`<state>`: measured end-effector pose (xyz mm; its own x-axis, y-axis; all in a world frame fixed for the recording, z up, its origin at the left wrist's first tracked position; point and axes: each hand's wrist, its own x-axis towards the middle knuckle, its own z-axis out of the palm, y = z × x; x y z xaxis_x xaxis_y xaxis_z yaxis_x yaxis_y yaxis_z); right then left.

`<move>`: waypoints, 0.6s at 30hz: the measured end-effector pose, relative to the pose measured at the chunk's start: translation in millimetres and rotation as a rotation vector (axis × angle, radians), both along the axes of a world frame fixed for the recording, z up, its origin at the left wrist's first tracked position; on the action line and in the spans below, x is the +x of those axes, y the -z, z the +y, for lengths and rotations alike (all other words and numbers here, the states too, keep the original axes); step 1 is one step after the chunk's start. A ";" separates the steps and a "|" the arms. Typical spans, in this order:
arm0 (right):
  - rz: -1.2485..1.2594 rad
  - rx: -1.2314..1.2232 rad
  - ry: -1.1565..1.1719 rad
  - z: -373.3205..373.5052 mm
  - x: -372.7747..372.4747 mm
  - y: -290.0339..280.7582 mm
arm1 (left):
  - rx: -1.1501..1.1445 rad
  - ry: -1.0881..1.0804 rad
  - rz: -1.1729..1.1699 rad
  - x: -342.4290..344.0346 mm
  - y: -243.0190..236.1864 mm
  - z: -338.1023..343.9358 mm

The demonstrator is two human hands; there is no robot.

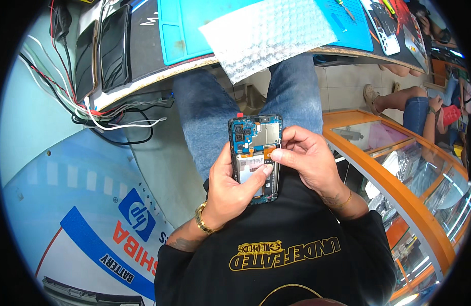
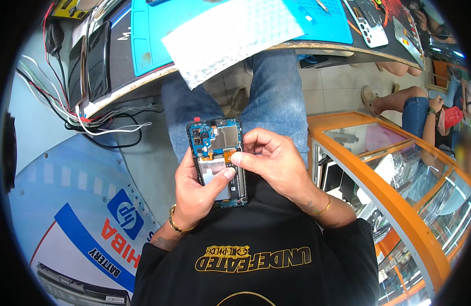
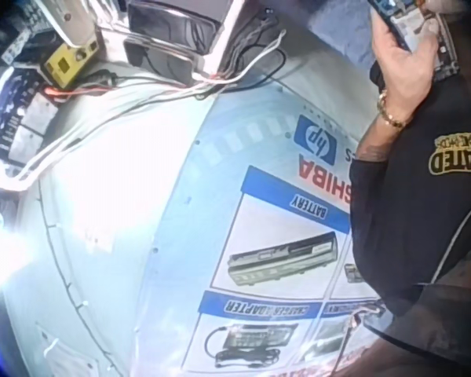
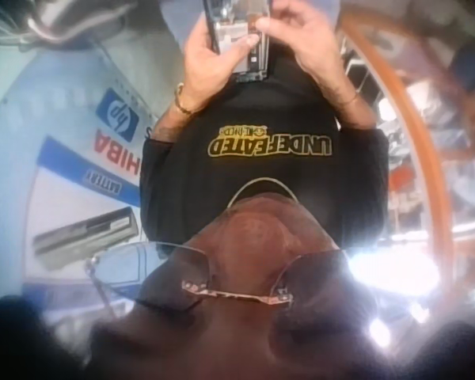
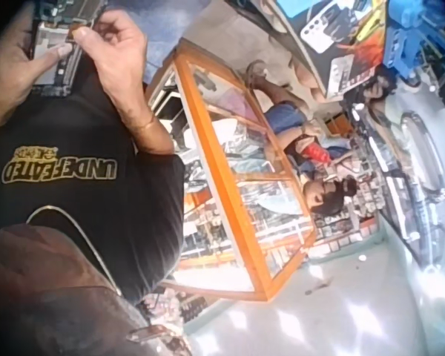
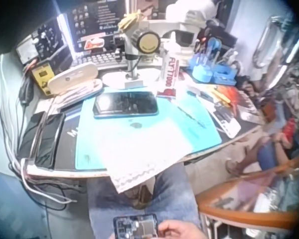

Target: The person replaces a component on a mobile phone by hand. They hold a new screen component, place it onto the internal chassis of a disassembled phone, and press the parts together to secure them.

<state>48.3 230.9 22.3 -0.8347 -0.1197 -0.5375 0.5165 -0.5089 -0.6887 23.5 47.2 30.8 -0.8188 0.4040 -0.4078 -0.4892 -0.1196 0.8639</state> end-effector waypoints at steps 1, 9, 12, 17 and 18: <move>-0.002 -0.009 0.000 0.4 -0.1 -0.1 | -0.012 0.001 0.010 0.5 0.4 -0.3; 0.002 -0.028 -0.017 2.9 -0.1 -5.7 | -0.068 0.069 0.070 3.7 -1.0 -1.3; -0.005 -0.033 -0.011 2.2 0.0 -7.1 | -0.107 0.046 0.128 4.2 -3.6 1.0; -0.008 -0.066 -0.027 3.9 -0.9 -7.9 | -0.162 0.056 0.211 5.9 -4.1 0.4; 0.003 -0.073 -0.036 5.1 -1.1 -6.8 | -0.170 0.065 0.216 5.7 -4.1 0.2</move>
<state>47.2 236.0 29.1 -0.8308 -0.1883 -0.5238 0.5332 -0.5393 -0.6518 29.2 47.4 34.9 -0.8687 0.3995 -0.2928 -0.2935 0.0611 0.9540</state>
